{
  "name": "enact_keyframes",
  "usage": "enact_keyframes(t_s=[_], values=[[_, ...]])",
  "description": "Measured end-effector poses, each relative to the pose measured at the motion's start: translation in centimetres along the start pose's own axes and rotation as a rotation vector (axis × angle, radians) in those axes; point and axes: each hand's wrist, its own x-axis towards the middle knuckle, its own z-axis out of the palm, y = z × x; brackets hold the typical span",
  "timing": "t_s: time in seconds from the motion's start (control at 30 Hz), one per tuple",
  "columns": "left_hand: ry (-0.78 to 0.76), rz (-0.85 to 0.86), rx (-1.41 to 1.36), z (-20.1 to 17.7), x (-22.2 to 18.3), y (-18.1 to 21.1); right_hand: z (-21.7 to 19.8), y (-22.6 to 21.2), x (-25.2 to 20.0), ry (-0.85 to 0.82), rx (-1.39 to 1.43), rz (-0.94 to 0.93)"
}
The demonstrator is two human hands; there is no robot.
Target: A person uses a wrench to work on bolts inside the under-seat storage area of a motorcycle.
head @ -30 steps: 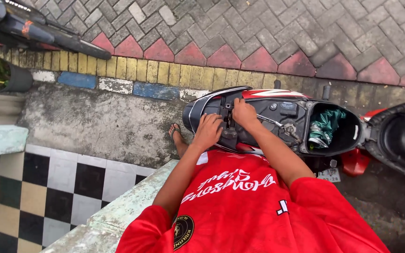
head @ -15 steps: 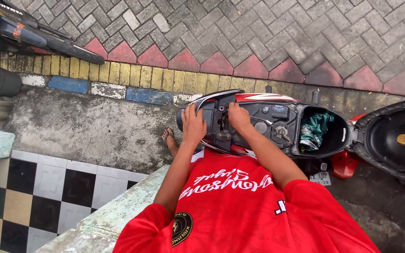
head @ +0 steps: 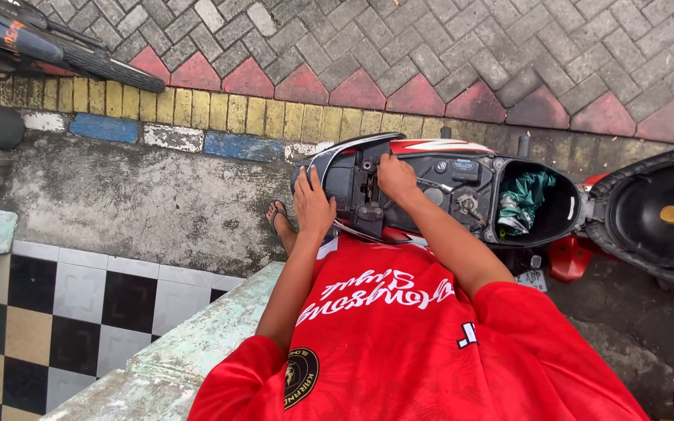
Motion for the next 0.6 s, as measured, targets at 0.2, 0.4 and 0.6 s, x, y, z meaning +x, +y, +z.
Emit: enact_keyframes(t_s=[0.2,0.4,0.6], values=[[0.001,0.004,-0.134,1.5,-0.1,-0.2,-6.3,-2.2,-1.6,-0.141,0.132,0.083],[0.013,-0.033,-0.267,3.2,0.9,-1.2,-2.8,-1.0,-0.5,-0.107,0.076,0.107],[0.015,-0.024,-0.300,3.2,1.0,-1.5,-0.9,-0.3,0.5,-0.096,0.125,0.158]])
